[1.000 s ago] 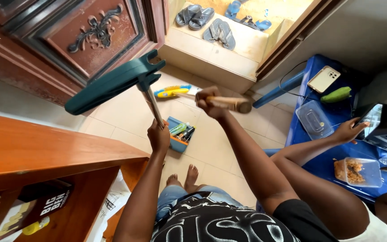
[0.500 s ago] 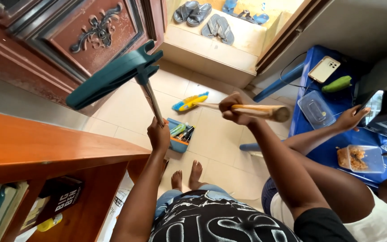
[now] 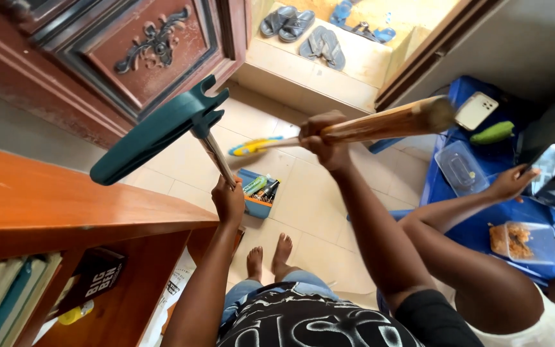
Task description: Assembling a mop head to a pole and using a dustpan to collect trash.
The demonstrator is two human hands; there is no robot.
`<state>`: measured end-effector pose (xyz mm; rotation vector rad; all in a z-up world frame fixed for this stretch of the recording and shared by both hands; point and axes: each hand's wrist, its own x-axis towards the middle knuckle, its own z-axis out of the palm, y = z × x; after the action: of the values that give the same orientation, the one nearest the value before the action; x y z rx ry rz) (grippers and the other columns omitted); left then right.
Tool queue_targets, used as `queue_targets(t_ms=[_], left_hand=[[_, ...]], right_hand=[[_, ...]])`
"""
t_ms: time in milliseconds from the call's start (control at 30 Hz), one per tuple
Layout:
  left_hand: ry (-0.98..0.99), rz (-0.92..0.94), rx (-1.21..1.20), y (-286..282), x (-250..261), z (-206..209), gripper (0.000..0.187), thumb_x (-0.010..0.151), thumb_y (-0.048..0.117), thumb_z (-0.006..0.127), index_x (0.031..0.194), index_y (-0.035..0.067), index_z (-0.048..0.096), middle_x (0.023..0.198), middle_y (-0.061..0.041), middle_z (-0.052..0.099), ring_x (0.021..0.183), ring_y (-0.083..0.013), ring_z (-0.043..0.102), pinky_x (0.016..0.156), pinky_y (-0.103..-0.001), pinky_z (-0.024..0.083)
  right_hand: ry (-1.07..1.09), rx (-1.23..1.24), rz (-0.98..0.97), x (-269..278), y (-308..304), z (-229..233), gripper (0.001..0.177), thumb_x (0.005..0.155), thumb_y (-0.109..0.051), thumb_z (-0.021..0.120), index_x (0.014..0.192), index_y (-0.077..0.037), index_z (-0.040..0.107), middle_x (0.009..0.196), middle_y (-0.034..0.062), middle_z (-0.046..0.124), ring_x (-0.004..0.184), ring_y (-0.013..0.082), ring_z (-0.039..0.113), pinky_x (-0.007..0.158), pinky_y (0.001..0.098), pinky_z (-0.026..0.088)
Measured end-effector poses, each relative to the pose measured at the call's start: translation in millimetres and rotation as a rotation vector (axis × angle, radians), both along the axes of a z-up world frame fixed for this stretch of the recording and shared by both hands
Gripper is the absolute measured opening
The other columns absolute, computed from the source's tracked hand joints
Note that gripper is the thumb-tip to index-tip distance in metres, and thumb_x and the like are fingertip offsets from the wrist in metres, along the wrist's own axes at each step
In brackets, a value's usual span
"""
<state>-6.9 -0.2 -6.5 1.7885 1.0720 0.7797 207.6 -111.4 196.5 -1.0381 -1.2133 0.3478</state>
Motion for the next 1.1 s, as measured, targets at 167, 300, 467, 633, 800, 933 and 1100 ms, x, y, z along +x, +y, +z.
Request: queue_targets(t_ms=[167, 300, 467, 633, 800, 933, 1100], left_hand=[[-0.009, 0.08, -0.08, 4, -6, 6, 0.012, 0.084, -0.003, 0.067, 0.093, 0.003, 0.063, 0.077, -0.013, 0.071, 0.069, -0.0257, 0.072, 0.064, -0.038, 0.054], [-0.042, 0.069, 0.082, 6, -14, -14, 0.012, 0.083, -0.004, 0.066, 0.093, 0.002, 0.063, 0.08, -0.014, 0.071, 0.071, -0.0269, 0.071, 0.065, -0.038, 0.055], [-0.035, 0.089, 0.019, 4, -12, 2, 0.012, 0.083, -0.002, 0.067, 0.094, 0.001, 0.066, 0.082, -0.015, 0.073, 0.076, -0.0283, 0.073, 0.07, -0.038, 0.055], [-0.013, 0.062, -0.044, 0, -13, 13, 0.011, 0.084, -0.003, 0.065, 0.095, 0.001, 0.065, 0.082, -0.015, 0.073, 0.075, -0.0285, 0.072, 0.07, -0.039, 0.055], [0.008, 0.037, -0.024, -3, -10, 7, 0.012, 0.084, -0.002, 0.065, 0.095, 0.002, 0.066, 0.083, -0.014, 0.073, 0.077, -0.0277, 0.074, 0.071, -0.038, 0.056], [0.04, 0.001, -0.014, -7, -3, 1, 0.01, 0.085, -0.003, 0.066, 0.094, 0.002, 0.066, 0.081, -0.015, 0.073, 0.075, -0.0286, 0.073, 0.07, -0.039, 0.055], [0.038, -0.036, 0.035, -12, 1, -8, 0.012, 0.081, -0.004, 0.069, 0.091, 0.002, 0.066, 0.079, -0.015, 0.073, 0.076, -0.0286, 0.073, 0.07, -0.039, 0.055]], right_hand=[[-0.171, -0.057, 0.103, -11, 65, -22, 0.03, 0.085, -0.021, 0.063, 0.064, -0.001, 0.052, 0.058, 0.0063, 0.05, 0.051, 0.016, 0.05, 0.051, 0.0314, 0.042], [-0.343, -0.062, 0.155, -18, 103, -60, 0.036, 0.089, -0.02, 0.067, 0.064, -0.003, 0.048, 0.06, 0.0062, 0.047, 0.056, 0.017, 0.048, 0.055, 0.034, 0.04], [-0.248, -0.499, 0.387, -14, 103, -113, 0.023, 0.082, -0.006, 0.065, 0.065, -0.004, 0.05, 0.059, 0.0001, 0.049, 0.056, 0.0094, 0.047, 0.052, 0.0302, 0.041], [-0.234, -0.456, 0.418, 6, 77, -117, 0.025, 0.078, -0.002, 0.064, 0.061, -0.005, 0.046, 0.056, 0.0031, 0.045, 0.052, 0.0127, 0.042, 0.049, 0.0314, 0.037], [-0.334, -0.421, 0.37, 33, 33, -102, 0.028, 0.073, 0.0, 0.062, 0.062, -0.004, 0.037, 0.057, 0.0084, 0.033, 0.053, 0.0179, 0.033, 0.05, 0.0352, 0.03], [-0.334, -0.457, 0.413, 50, -3, -71, 0.025, 0.075, -0.002, 0.061, 0.063, -0.004, 0.039, 0.058, 0.0074, 0.036, 0.056, 0.0188, 0.034, 0.051, 0.0356, 0.034], [-0.272, -0.462, 0.421, 64, -44, -53, 0.029, 0.077, -0.005, 0.063, 0.064, -0.002, 0.037, 0.06, 0.0086, 0.033, 0.058, 0.0217, 0.032, 0.055, 0.0365, 0.033]])
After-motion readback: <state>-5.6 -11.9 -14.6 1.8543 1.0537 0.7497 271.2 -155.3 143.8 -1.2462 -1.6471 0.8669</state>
